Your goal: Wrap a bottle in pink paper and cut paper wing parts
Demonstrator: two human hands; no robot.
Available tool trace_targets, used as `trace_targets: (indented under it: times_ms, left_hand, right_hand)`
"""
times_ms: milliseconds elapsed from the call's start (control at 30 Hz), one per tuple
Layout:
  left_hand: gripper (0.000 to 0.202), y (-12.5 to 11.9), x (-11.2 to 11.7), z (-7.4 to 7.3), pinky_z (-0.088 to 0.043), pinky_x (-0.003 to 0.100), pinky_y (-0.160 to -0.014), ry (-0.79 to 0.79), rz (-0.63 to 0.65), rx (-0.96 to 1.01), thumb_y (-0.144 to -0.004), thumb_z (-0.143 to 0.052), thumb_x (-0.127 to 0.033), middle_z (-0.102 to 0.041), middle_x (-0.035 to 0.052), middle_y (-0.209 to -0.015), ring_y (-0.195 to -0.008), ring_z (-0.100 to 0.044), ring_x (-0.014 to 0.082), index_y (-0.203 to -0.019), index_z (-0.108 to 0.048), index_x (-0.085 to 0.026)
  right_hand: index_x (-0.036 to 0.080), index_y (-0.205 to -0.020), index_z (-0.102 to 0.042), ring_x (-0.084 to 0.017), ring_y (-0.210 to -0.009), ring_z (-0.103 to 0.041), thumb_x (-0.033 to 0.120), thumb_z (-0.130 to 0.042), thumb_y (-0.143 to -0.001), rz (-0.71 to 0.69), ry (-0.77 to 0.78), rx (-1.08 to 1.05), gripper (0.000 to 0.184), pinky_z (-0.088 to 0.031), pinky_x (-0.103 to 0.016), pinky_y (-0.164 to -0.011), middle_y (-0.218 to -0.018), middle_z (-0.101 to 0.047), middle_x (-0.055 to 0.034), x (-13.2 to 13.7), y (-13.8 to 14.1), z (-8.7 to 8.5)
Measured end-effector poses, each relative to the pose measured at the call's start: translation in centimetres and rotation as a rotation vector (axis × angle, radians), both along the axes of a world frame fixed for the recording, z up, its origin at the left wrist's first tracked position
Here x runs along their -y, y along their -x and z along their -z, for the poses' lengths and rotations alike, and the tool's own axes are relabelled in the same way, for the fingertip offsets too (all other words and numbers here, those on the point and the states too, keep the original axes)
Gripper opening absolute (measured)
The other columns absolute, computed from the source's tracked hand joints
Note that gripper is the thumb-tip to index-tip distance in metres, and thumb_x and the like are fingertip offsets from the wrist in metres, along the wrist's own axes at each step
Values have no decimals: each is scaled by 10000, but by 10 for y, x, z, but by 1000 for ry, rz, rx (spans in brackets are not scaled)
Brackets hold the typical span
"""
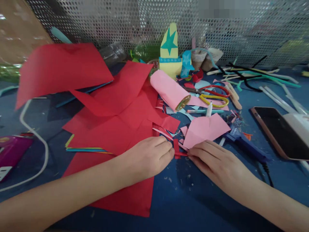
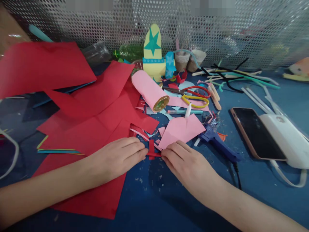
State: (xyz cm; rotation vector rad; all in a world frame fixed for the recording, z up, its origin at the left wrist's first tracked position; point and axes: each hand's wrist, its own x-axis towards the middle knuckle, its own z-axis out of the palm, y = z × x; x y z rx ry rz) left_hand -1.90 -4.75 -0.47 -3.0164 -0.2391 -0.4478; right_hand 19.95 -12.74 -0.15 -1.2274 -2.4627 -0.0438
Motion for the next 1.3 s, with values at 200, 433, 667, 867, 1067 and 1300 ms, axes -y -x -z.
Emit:
trace_targets:
  times_ms: [200, 433, 667, 867, 1067, 1300]
  left_hand:
    - [270, -2, 0, -3, -538, 301, -672, -139, 71, 28, -916, -400, -43, -686, 80, -823, -759, -616, 179, -869, -659, -102]
    - [293, 6, -3, -18, -528, 286, -828, -444, 254, 126, -905, -418, -140, -707, 66, -1009, -912, -618, 172, -974, -702, -116]
    - [305, 4, -3, -23, -531, 266, -884, -539, 290, 176, -908, -449, -234, -708, 26, -1025, -942, -613, 151, -1019, -722, -154]
    - [297, 4, 2, -19, -521, 263, -897, -508, 274, 231, -912, -446, -218, -701, 16, -1004, -954, -605, 150, -991, -727, -165]
    - [227, 1, 12, -18, -512, 287, -902, -283, 119, 274, -901, -495, -160, -705, 44, -937, -945, -612, 169, -980, -704, -121]
    - [256, 5, 6, -12, -509, 269, -904, -330, 167, 328, -920, -476, -173, -709, 18, -953, -932, -620, 156, -959, -727, -144]
  right_hand:
    - [102, -913, -646, -216, -759, -658, 97, -438, -958, 6, 66, -92, 213, -590, -365, -720, -825, -686, -91, 2, 0, 3]
    - [173, -950, -592, -176, -901, -653, 118, -577, -899, 96, 210, -394, 77, -563, -295, -800, -961, -665, -71, 4, -3, 1]
    - [224, -962, -605, -106, -829, -678, 108, -647, -850, 108, 420, -583, 167, -545, -198, -758, -919, -707, 12, 7, -2, -7]
    - [211, -923, -602, -118, -811, -682, 50, -597, -852, 135, 383, -601, 176, -552, -204, -724, -896, -703, -5, 9, 2, -8]
    - [209, -944, -576, -132, -865, -667, 79, -534, -916, 56, 223, -536, 139, -560, -230, -784, -950, -672, -43, 10, 1, -4]
    - [200, -914, -598, -125, -824, -683, 98, -575, -901, 63, 226, -566, 105, -574, -199, -745, -903, -678, -44, 8, 1, -8]
